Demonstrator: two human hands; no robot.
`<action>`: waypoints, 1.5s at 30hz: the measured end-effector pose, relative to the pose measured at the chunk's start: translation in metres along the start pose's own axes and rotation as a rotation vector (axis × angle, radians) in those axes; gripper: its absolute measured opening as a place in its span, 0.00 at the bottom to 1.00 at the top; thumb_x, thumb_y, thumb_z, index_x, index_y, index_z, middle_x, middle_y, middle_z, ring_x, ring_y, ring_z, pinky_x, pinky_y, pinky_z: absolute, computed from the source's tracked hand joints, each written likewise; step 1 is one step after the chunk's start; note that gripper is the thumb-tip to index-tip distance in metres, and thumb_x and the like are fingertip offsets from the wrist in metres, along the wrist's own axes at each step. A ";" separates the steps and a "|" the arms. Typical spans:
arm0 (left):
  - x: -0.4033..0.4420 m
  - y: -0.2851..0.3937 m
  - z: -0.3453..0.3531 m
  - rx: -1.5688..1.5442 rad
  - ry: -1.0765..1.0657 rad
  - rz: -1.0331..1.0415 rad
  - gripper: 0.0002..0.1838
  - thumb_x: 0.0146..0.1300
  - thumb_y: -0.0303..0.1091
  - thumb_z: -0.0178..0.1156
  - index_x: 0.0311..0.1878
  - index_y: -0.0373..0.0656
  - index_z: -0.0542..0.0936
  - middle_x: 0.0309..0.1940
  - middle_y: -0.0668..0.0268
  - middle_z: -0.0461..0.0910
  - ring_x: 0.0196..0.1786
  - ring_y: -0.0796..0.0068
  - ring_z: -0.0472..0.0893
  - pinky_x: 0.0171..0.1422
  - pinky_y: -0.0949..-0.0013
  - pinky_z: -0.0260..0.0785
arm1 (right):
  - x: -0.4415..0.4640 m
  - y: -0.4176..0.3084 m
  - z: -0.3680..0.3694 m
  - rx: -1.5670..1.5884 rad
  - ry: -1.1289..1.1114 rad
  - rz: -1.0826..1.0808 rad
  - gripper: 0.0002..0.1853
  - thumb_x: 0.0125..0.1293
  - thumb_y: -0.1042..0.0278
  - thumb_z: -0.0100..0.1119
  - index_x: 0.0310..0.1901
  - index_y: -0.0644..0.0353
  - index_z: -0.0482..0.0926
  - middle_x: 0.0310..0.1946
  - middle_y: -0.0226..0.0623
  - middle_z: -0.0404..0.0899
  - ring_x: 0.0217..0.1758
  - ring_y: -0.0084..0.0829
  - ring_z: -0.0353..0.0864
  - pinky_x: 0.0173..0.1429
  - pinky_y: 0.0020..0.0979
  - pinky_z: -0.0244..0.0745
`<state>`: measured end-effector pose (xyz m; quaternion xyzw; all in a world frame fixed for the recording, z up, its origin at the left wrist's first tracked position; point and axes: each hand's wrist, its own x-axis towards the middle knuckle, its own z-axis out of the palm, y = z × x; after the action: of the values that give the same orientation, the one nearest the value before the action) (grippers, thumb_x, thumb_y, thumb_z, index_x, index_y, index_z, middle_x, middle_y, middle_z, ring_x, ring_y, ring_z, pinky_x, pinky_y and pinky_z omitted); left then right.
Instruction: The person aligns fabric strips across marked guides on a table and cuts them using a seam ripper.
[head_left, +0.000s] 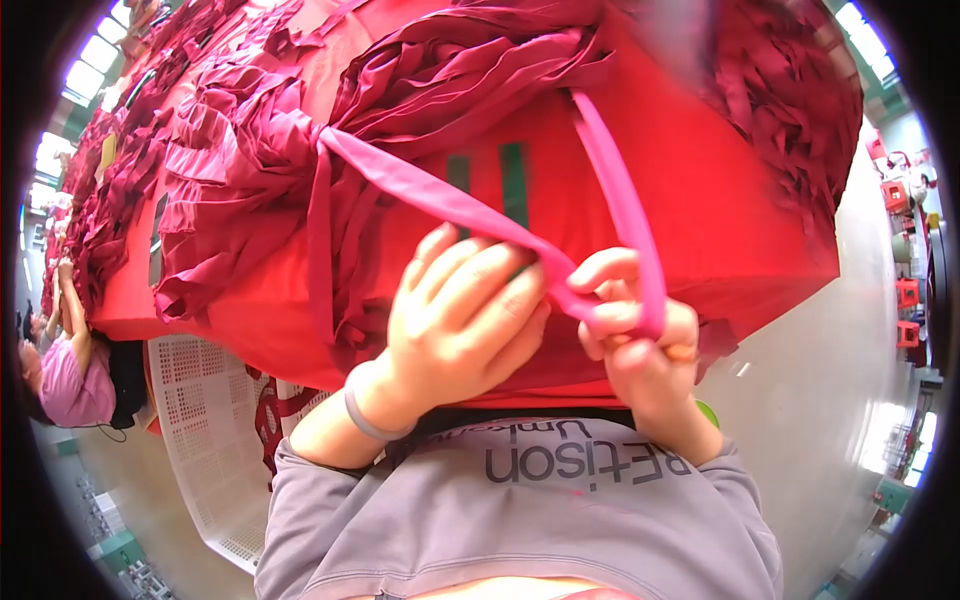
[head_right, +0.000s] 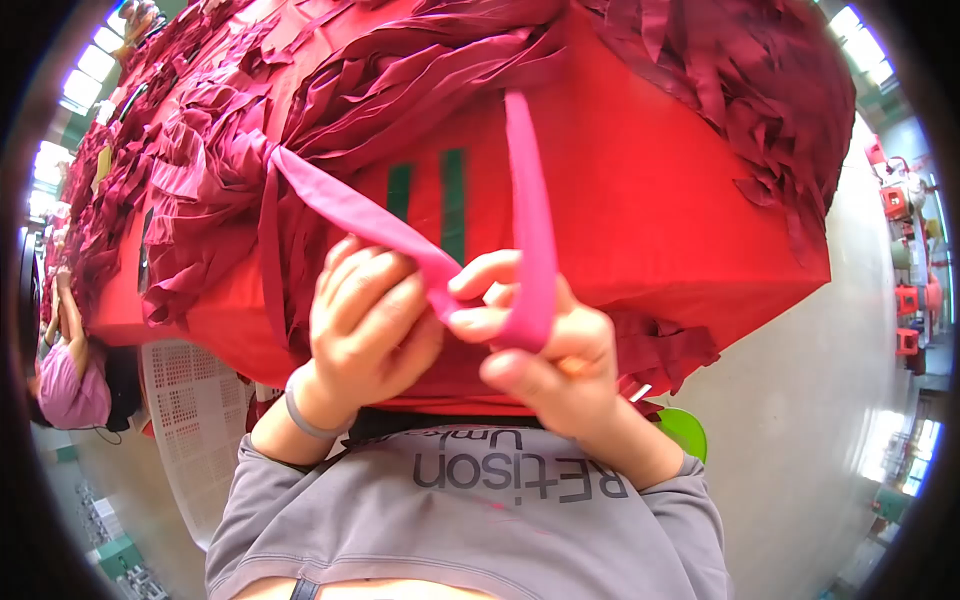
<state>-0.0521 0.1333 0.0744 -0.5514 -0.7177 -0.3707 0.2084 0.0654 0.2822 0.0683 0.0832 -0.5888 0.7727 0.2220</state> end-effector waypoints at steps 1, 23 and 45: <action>-0.004 0.003 0.005 -0.033 0.003 -0.010 0.12 0.47 0.31 0.65 0.37 0.42 0.80 0.38 0.64 0.78 0.41 0.63 0.78 0.63 0.54 0.61 | -0.004 -0.006 0.004 -0.138 -0.018 0.010 0.16 0.60 0.69 0.64 0.48 0.67 0.81 0.50 0.47 0.72 0.38 0.23 0.66 0.48 0.27 0.66; -0.028 -0.050 -0.115 -0.363 -0.502 -0.450 0.13 0.44 0.31 0.71 0.22 0.35 0.76 0.12 0.64 0.65 0.15 0.70 0.66 0.21 0.69 0.52 | -0.017 -0.061 -0.193 0.742 0.268 -0.062 0.20 0.70 0.60 0.52 0.60 0.58 0.70 0.64 0.34 0.70 0.59 0.50 0.74 0.63 0.54 0.67; -0.042 -0.067 -0.081 0.192 -0.111 -0.757 0.12 0.56 0.26 0.65 0.27 0.35 0.70 0.18 0.63 0.62 0.21 0.75 0.61 0.26 0.71 0.56 | -0.100 -0.160 -0.488 -0.315 1.506 0.254 0.03 0.62 0.64 0.57 0.35 0.52 0.78 0.26 0.29 0.82 0.23 0.24 0.79 0.18 0.24 0.66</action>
<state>-0.1116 0.0369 0.0767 -0.2449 -0.9118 -0.3224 0.0682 0.2891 0.7527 0.0261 -0.5644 -0.3874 0.5478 0.4809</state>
